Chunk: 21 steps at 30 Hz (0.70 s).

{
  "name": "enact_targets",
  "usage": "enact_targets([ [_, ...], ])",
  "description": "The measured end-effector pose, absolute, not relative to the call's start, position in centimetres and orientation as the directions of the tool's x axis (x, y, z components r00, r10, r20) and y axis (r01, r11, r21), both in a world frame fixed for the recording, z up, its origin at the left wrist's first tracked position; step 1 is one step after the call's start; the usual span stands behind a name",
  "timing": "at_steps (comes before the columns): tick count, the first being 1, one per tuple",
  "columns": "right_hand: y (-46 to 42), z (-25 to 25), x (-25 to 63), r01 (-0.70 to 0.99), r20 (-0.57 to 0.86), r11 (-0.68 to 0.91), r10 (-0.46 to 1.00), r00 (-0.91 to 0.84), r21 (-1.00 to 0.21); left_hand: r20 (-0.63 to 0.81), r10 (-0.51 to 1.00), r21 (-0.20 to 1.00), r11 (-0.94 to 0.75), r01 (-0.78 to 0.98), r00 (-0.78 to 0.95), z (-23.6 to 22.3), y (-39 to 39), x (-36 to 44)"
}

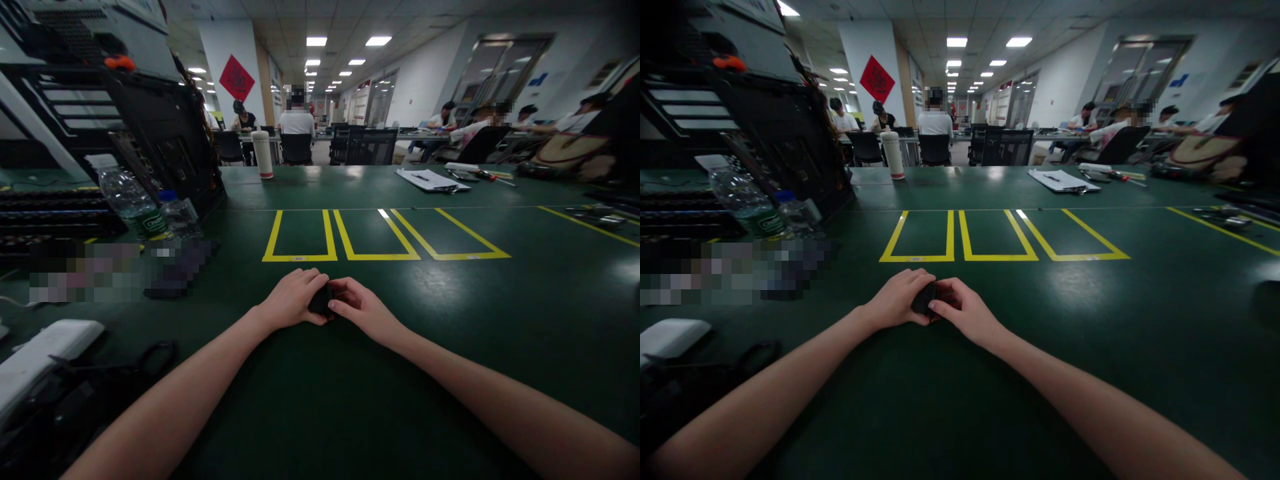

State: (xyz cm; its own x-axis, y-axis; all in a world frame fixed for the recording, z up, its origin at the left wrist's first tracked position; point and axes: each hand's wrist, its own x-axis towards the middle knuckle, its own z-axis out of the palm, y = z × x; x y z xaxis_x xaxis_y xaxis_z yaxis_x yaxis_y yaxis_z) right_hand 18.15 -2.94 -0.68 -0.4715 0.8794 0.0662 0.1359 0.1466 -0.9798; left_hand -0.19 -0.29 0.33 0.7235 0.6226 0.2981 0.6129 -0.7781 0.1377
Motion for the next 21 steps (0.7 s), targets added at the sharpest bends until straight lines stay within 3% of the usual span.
enact_targets([
  [10, -3.25, -1.00, 18.01, 0.145, 0.186, 0.292, 0.848, -0.497, -0.945, 0.351, 0.583, 0.047, -0.792, 0.608, 0.733, 0.17, -0.07, -0.27],
  [21, -3.38, -0.74, 17.93, 0.200, 0.176, 0.304, 0.858, -0.483, -0.932, 0.284, 0.608, 0.160, -0.793, 0.588, 0.742, 0.24, 0.00, -0.38],
])
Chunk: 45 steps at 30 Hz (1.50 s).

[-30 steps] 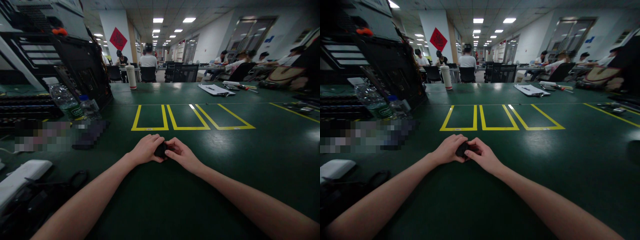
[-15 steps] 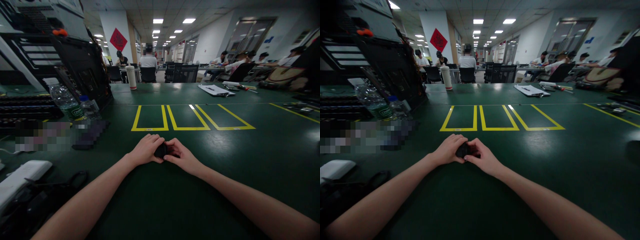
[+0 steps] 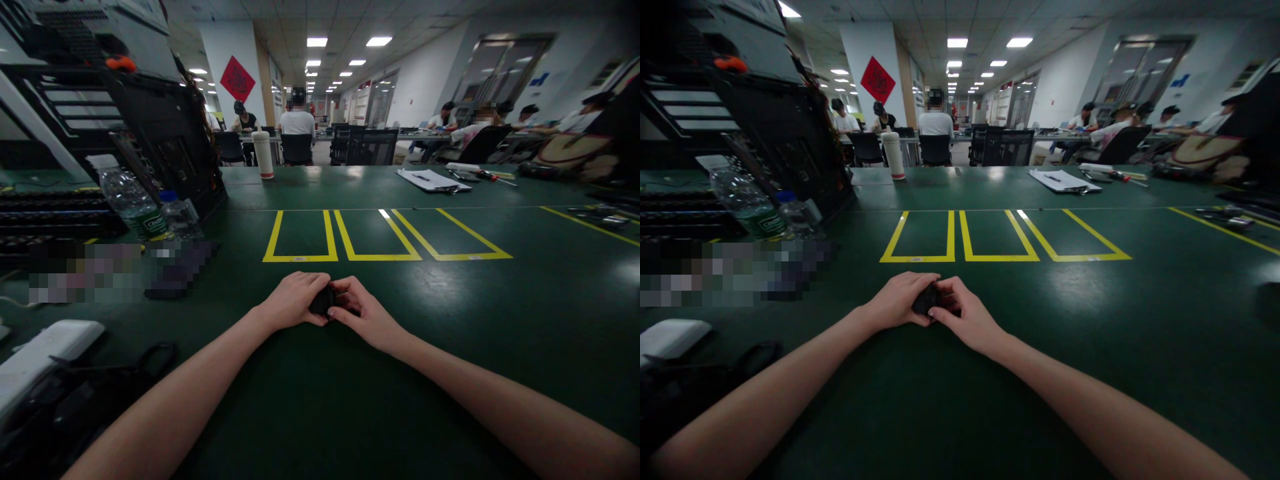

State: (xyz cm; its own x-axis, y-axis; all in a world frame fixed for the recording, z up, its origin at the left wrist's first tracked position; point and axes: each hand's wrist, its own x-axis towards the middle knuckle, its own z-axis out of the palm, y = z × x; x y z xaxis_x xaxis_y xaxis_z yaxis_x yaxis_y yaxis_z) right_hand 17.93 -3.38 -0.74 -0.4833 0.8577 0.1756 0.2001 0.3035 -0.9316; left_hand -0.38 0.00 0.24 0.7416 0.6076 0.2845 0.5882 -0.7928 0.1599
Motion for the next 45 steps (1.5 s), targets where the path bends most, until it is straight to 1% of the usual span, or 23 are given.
enact_targets([
  [4, -3.44, -0.61, 17.99, 0.199, 0.166, 0.292, 0.860, -0.483, -0.935, 0.263, 0.612, 0.155, -0.790, 0.594, 0.746, 0.28, -0.05, -0.44],
  [9, -3.48, -0.58, 18.07, 0.158, 0.193, 0.307, 0.844, -0.500, -0.938, 0.251, 0.602, 0.144, -0.798, 0.586, 0.758, 0.24, -0.09, -0.45],
  [16, -3.35, -0.80, 18.05, 0.096, 0.132, 0.202, 0.866, -0.483, -0.975, 0.257, 0.599, 0.150, -0.800, 0.581, 0.758, 0.46, -0.24, -0.32],
  [21, -3.17, -0.86, 18.12, 0.142, 0.086, 0.172, 0.879, -0.469, -0.975, 0.261, 0.591, 0.143, -0.806, 0.575, 0.764, 0.38, -0.17, -0.30],
  [28, -3.33, -0.77, 18.24, 0.142, 0.201, 0.305, 0.848, -0.490, -0.942, 0.275, 0.585, 0.145, -0.810, 0.569, 0.763, 0.31, -0.10, -0.44],
  [34, -3.35, -0.68, 18.17, 0.094, 0.144, 0.218, 0.856, -0.497, -0.971, 0.277, 0.595, 0.172, -0.803, 0.571, 0.754, 0.35, -0.16, -0.35],
  [40, -3.23, -0.67, 18.19, 0.167, 0.102, 0.203, 0.876, -0.472, -0.965, 0.271, 0.602, 0.190, -0.799, 0.571, 0.751, 0.30, -0.10, -0.35],
  [45, -3.22, -0.78, 18.25, 0.147, 0.179, 0.284, 0.852, -0.492, -0.947, 0.268, 0.607, 0.170, -0.794, 0.583, 0.748, 0.53, -0.19, -0.23],
])
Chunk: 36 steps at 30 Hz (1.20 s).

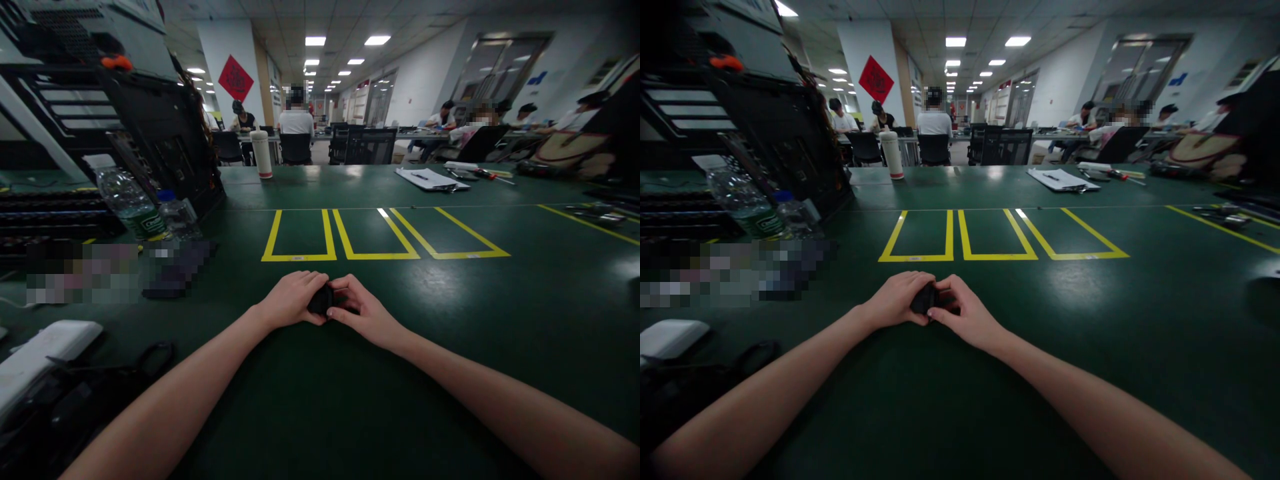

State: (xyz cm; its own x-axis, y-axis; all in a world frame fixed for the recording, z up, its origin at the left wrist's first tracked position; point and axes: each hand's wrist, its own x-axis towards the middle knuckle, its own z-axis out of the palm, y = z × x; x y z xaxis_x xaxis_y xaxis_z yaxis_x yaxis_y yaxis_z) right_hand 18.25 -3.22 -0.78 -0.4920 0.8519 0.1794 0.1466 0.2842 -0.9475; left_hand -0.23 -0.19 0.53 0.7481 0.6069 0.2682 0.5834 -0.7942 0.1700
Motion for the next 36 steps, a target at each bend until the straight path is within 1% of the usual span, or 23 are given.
enact_targets([
  [2, -3.22, -0.86, 18.19, 0.145, 0.181, 0.283, 0.855, -0.486, -0.948, 0.265, 0.613, 0.178, -0.790, 0.587, 0.744, 0.61, -0.22, -0.20],
  [6, -3.09, -1.05, 18.00, 0.104, 0.145, 0.221, 0.863, -0.483, -0.970, 0.262, 0.625, 0.212, -0.780, 0.588, 0.735, 0.61, -0.19, -0.22],
  [11, -2.98, -1.04, 18.00, 0.153, 0.102, 0.191, 0.885, -0.455, -0.970, 0.268, 0.632, 0.236, -0.774, 0.587, 0.727, 0.49, -0.13, -0.22],
  [13, -2.99, -1.01, 18.09, 0.159, 0.100, 0.195, 0.878, -0.469, -0.968, 0.267, 0.632, 0.235, -0.775, 0.586, 0.728, 0.49, -0.14, -0.20],
  [19, -3.06, -0.93, 18.25, 0.115, 0.171, 0.260, 0.851, -0.497, -0.959, 0.263, 0.628, 0.204, -0.778, 0.594, 0.732, 0.53, -0.18, -0.14],
  [24, -3.10, -0.86, 18.12, 0.086, 0.142, 0.209, 0.863, -0.485, -0.974, 0.266, 0.623, 0.226, -0.782, 0.581, 0.735, 0.50, -0.15, -0.23],
  [30, -3.06, -0.77, 18.16, 0.136, 0.093, 0.177, 0.874, -0.477, -0.975, 0.268, 0.620, 0.224, -0.784, 0.578, 0.737, 0.36, -0.11, -0.24],
  [36, -2.90, -1.15, 18.27, 0.089, 0.177, 0.253, 0.848, -0.499, -0.963, 0.258, 0.630, 0.198, -0.777, 0.598, 0.732, 0.50, -0.16, -0.10],
])
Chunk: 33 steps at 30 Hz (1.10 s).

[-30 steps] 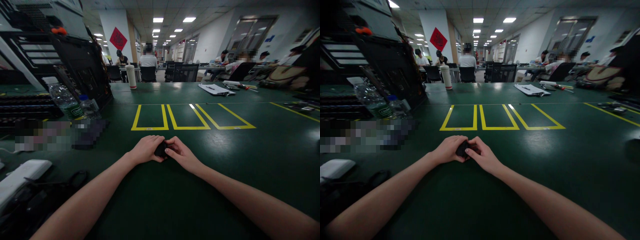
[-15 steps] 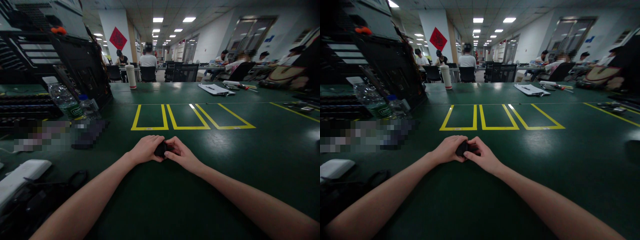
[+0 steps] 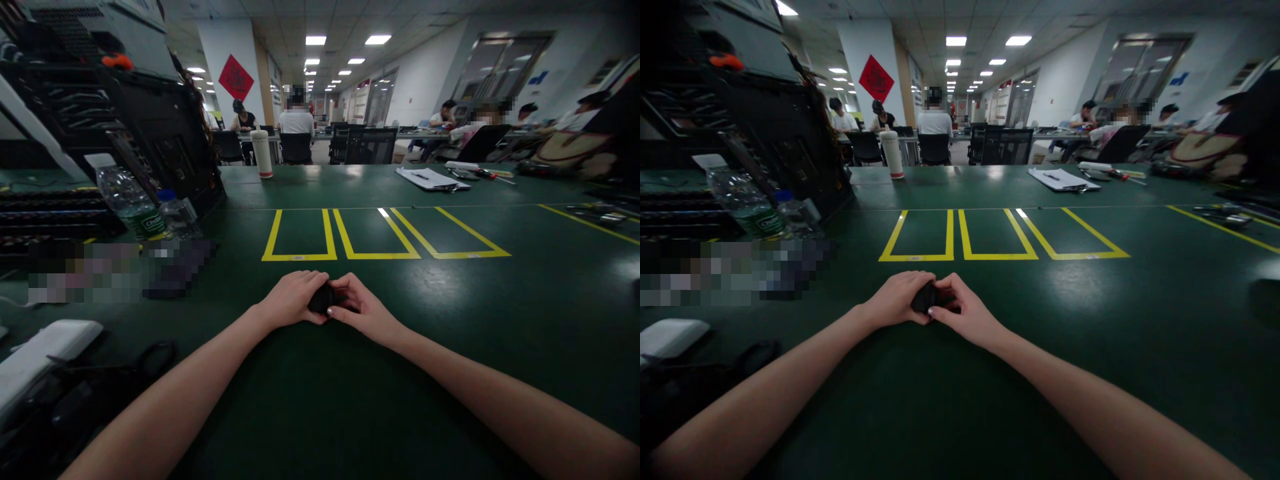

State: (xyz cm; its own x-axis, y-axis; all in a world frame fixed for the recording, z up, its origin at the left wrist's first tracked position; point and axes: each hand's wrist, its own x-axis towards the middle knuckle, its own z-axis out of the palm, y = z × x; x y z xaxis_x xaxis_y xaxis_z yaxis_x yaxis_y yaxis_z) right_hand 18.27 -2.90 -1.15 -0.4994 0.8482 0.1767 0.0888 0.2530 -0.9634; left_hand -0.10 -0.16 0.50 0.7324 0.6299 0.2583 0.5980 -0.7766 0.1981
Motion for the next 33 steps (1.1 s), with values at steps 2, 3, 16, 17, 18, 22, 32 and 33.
enact_targets([
  [2, -2.87, -1.27, 18.23, 0.086, 0.171, 0.243, 0.853, -0.493, -0.966, 0.259, 0.625, 0.208, -0.780, 0.590, 0.736, 0.55, -0.20, -0.11],
  [3, -2.87, -1.31, 18.19, 0.084, 0.164, 0.234, 0.857, -0.488, -0.969, 0.260, 0.623, 0.213, -0.782, 0.586, 0.738, 0.57, -0.22, -0.12],
  [16, -2.70, -1.00, 18.56, 0.065, 0.132, 0.202, 0.819, -0.558, -0.977, 0.255, 0.614, 0.198, -0.790, 0.581, 0.747, 0.60, -0.21, -0.15],
  [17, -2.69, -1.02, 18.58, 0.062, 0.139, 0.208, 0.818, -0.558, -0.976, 0.255, 0.613, 0.196, -0.790, 0.581, 0.748, 0.59, -0.21, -0.14],
  [18, -2.71, -1.02, 18.56, 0.064, 0.143, 0.214, 0.820, -0.554, -0.975, 0.255, 0.613, 0.195, -0.790, 0.581, 0.748, 0.58, -0.20, -0.14],
  [22, -2.81, -0.91, 18.31, 0.054, 0.139, 0.196, 0.836, -0.531, -0.979, 0.268, 0.609, 0.199, -0.793, 0.575, 0.747, 0.50, -0.18, -0.17],
  [32, -2.54, -1.05, 18.50, 0.056, 0.099, 0.155, 0.827, -0.553, -0.986, 0.273, 0.620, 0.203, -0.784, 0.586, 0.735, 0.46, -0.16, -0.10],
  [33, -2.58, -1.01, 18.55, 0.051, 0.108, 0.163, 0.823, -0.558, -0.985, 0.271, 0.619, 0.202, -0.785, 0.585, 0.737, 0.48, -0.17, -0.13],
])
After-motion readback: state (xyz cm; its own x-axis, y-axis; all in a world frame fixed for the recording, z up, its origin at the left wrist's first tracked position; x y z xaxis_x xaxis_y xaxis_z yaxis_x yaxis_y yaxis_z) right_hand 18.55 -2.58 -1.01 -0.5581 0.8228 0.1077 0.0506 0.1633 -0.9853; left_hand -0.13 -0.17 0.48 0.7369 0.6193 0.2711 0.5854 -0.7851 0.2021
